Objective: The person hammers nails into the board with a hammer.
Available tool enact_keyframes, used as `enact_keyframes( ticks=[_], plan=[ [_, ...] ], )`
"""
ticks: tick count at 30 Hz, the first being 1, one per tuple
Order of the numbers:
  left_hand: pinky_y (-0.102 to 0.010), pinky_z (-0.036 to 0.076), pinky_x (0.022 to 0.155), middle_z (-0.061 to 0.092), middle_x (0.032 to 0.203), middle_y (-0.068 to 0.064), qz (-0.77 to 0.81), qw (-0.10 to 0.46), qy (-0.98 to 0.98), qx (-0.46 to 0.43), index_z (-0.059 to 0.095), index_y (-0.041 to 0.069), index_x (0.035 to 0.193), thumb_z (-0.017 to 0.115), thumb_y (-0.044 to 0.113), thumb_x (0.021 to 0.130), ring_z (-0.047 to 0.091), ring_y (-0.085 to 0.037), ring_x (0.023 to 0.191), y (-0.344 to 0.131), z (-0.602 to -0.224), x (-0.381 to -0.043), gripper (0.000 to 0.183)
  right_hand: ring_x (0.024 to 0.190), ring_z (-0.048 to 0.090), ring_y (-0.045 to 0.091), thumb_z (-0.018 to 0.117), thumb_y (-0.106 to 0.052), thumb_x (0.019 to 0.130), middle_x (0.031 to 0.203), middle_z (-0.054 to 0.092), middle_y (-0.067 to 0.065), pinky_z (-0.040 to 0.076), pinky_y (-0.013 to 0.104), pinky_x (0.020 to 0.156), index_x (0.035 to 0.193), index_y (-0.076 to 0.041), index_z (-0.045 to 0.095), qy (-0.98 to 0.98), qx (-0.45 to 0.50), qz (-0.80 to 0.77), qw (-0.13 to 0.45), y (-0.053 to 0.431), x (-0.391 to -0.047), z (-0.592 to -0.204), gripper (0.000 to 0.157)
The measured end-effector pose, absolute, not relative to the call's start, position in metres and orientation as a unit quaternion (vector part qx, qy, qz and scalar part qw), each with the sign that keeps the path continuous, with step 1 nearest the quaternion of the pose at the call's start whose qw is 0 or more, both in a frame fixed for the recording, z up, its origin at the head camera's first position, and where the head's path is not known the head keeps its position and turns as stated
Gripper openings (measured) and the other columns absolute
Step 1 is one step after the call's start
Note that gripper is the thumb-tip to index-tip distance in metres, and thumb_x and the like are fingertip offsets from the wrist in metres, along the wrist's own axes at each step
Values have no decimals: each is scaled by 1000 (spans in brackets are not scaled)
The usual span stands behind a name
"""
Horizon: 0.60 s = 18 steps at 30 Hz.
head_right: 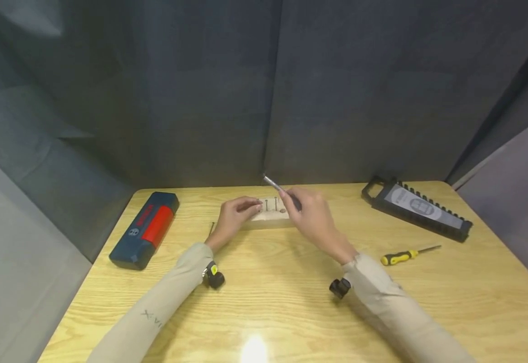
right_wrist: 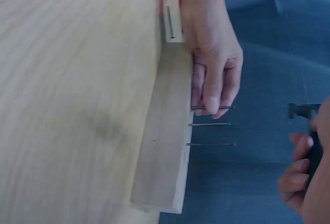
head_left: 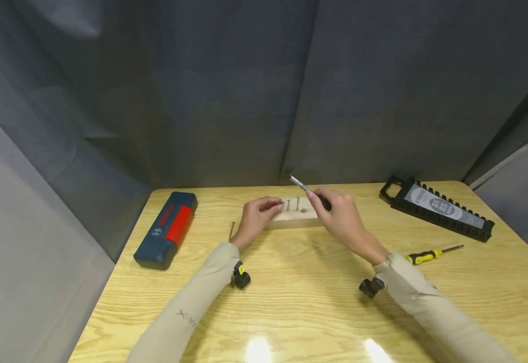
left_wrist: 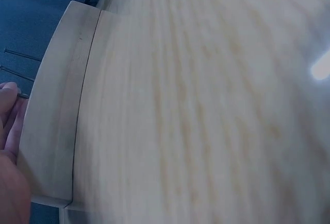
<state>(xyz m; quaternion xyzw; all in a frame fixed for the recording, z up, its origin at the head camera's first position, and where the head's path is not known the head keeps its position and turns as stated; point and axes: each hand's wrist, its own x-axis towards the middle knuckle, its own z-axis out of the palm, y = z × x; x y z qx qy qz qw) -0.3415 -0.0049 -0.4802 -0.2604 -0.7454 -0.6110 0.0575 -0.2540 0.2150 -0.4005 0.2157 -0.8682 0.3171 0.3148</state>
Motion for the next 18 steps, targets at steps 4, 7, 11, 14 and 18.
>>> enact_keyframes(
  ticks=[4, 7, 11, 14, 18],
  plan=[
    [-26, 61, 95, 79, 113, -10, -607, 62, -746, -266, 79, 3, 113, 78, 9, 95, 76, -22, 106, -5, -482, -343, 19, 50, 42, 8, 66, -20, 106, 65, 56, -3, 36, 25, 45, 97, -3, 77, -888, 209, 302, 276, 216, -253, -408, 22],
    [-26, 61, 94, 79, 113, -10, -606, 63, -747, -268, 78, 3, 113, 78, 10, 96, 76, -22, 105, -5, -482, -343, 19, 50, 42, 9, 65, -21, 106, 64, 56, -3, 35, 25, 45, 98, -3, 77, -891, 205, 304, 268, 217, -253, -411, 23],
    [-25, 61, 94, 79, 114, -11, -610, 58, -744, -267, 78, 2, 114, 78, 10, 95, 76, -23, 106, -5, -482, -343, 20, 49, 42, 12, 63, -21, 107, 63, 54, -1, 34, 26, 44, 101, -1, 76, -884, 192, 321, 279, 218, -254, -412, 25],
    [-25, 61, 94, 79, 114, -12, -612, 56, -741, -270, 78, 2, 114, 78, 10, 95, 76, -24, 106, -4, -482, -343, 20, 49, 39, 10, 62, -21, 108, 62, 52, -1, 33, 25, 45, 99, -3, 76, -895, 184, 313, 259, 217, -252, -411, 24],
    [-25, 62, 92, 79, 112, -11, -614, 58, -740, -270, 79, 3, 112, 78, 9, 94, 77, -23, 104, -3, -483, -343, 18, 49, 37, 6, 64, -21, 107, 64, 56, -2, 32, 23, 45, 96, -6, 77, -899, 202, 292, 257, 212, -247, -407, 22]
  ],
)
